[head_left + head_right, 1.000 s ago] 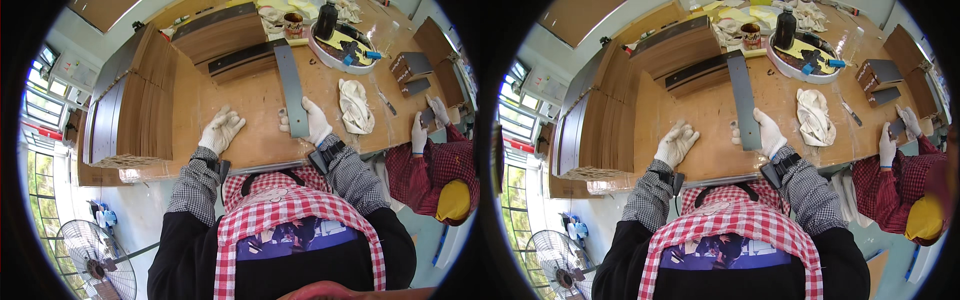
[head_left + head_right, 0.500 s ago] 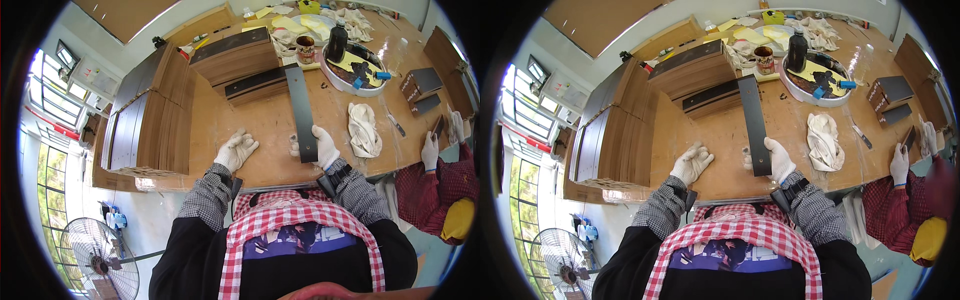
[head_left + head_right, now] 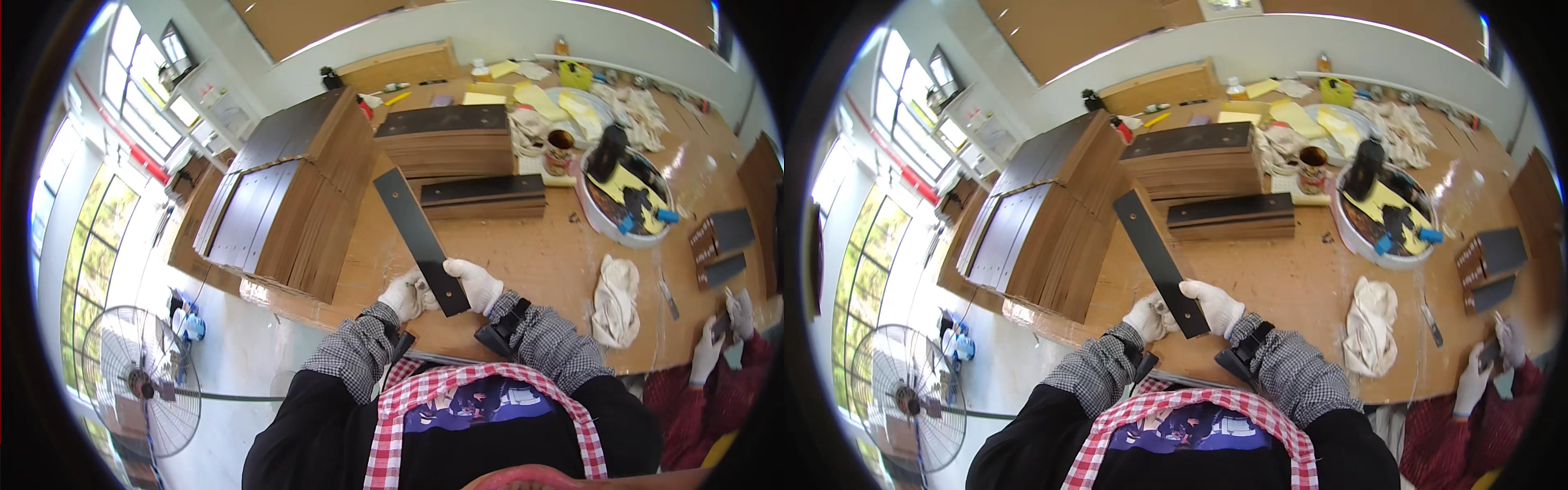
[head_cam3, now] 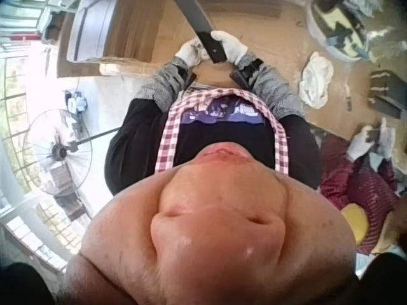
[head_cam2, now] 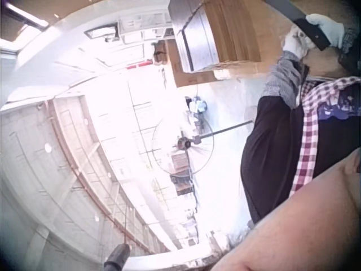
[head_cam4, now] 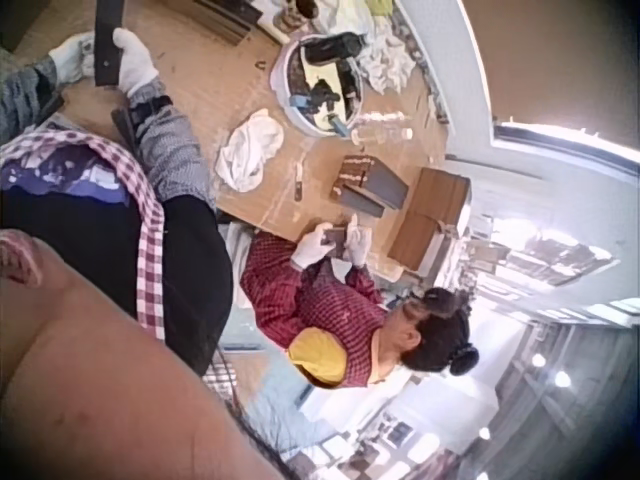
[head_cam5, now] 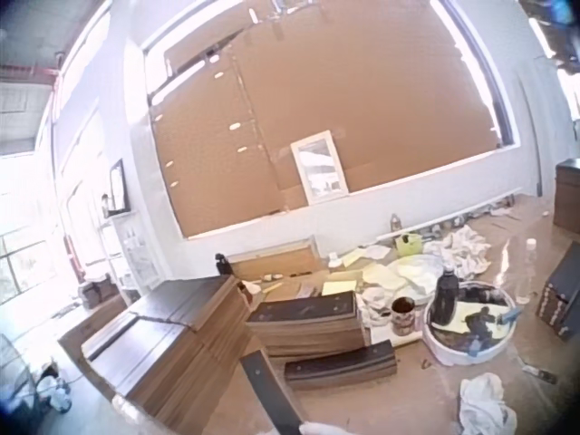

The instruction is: The recorder is wiping wooden furniture components with a cloth and using a sanding block to clean the edges and surfaces before stacking them.

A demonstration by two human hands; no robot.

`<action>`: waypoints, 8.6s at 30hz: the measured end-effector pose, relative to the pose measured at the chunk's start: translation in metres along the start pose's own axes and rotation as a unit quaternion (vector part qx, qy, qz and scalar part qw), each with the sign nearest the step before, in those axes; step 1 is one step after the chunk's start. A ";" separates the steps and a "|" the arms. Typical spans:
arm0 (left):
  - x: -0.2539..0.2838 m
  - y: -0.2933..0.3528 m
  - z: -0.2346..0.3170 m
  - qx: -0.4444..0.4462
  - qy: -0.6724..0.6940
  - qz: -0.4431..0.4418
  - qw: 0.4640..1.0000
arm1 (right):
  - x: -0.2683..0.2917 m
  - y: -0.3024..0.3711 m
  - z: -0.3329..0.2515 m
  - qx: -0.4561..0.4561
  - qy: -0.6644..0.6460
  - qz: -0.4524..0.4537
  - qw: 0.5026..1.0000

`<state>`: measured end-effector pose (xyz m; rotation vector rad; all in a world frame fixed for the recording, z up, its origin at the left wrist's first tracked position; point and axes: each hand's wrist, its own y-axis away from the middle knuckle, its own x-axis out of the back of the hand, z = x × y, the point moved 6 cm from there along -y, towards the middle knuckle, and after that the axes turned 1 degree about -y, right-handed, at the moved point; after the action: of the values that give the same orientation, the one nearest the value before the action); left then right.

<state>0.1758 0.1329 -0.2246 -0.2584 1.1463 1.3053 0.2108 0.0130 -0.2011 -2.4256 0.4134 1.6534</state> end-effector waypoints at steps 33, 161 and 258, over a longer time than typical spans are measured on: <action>-0.040 0.027 0.001 -0.060 0.027 -0.117 0.991 | -0.026 0.021 -0.011 0.081 0.002 0.025 0.996; 0.013 -0.006 -0.005 -0.163 0.015 0.060 0.985 | -0.152 0.159 -0.047 0.277 0.893 0.279 0.220; 0.120 0.386 0.399 -0.265 -0.624 0.524 0.516 | -0.065 -0.068 0.054 0.076 0.789 0.149 0.592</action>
<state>0.0352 0.6179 0.0364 1.0335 -0.6102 2.1980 0.1626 0.1015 -0.1616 -2.9541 1.0442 -1.0301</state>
